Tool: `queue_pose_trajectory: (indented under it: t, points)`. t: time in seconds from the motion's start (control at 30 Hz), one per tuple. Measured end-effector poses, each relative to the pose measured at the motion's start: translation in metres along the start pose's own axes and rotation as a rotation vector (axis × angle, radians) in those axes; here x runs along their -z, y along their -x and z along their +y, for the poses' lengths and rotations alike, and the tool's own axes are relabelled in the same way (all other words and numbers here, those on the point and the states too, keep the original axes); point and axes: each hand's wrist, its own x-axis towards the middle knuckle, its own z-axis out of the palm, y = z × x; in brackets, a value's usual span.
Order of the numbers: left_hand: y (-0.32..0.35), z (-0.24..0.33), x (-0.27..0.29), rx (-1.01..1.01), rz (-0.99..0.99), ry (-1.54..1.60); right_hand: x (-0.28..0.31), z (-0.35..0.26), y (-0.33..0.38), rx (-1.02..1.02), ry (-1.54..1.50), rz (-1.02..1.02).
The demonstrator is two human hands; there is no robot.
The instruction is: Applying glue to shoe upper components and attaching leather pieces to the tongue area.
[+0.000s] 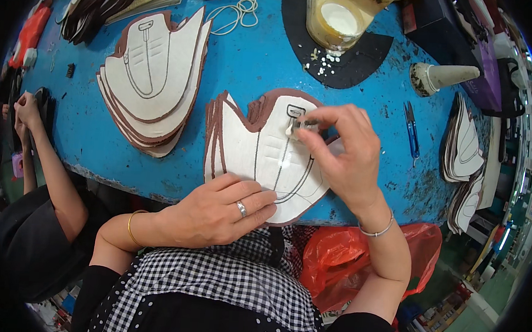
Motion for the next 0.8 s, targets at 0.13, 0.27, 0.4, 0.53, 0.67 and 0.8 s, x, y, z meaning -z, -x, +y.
queue_pose_trajectory:
  t: [0.13, 0.27, 0.4, 0.53, 0.67, 0.8]
  points:
    - [-0.001, 0.001, -0.004, 0.038, 0.076, -0.014, 0.008, -0.017, 0.013, 0.225, 0.173, -0.152]
    - [0.000, -0.002, 0.003, 0.090, 0.134, -0.029, 0.020, -0.020, 0.020, 0.068, -0.055, -0.159]
    - [0.014, -0.008, 0.044, -0.072, 0.397, -0.136, 0.034, -0.006, 0.016, -0.194, -0.435, 0.187]
    - [0.038, -0.015, 0.089, 0.298, 0.444, -0.337, 0.031, -0.001, 0.022, -0.221, -0.410, 0.102]
    - [0.044, -0.046, 0.079, 0.490, 0.410, -0.363, 0.014, -0.010, 0.021, -0.201, -0.268, -0.062]
    - [0.027, -0.022, 0.040, 0.136, 0.074, 0.183, -0.003, -0.024, 0.022, -0.075, -0.067, -0.161]
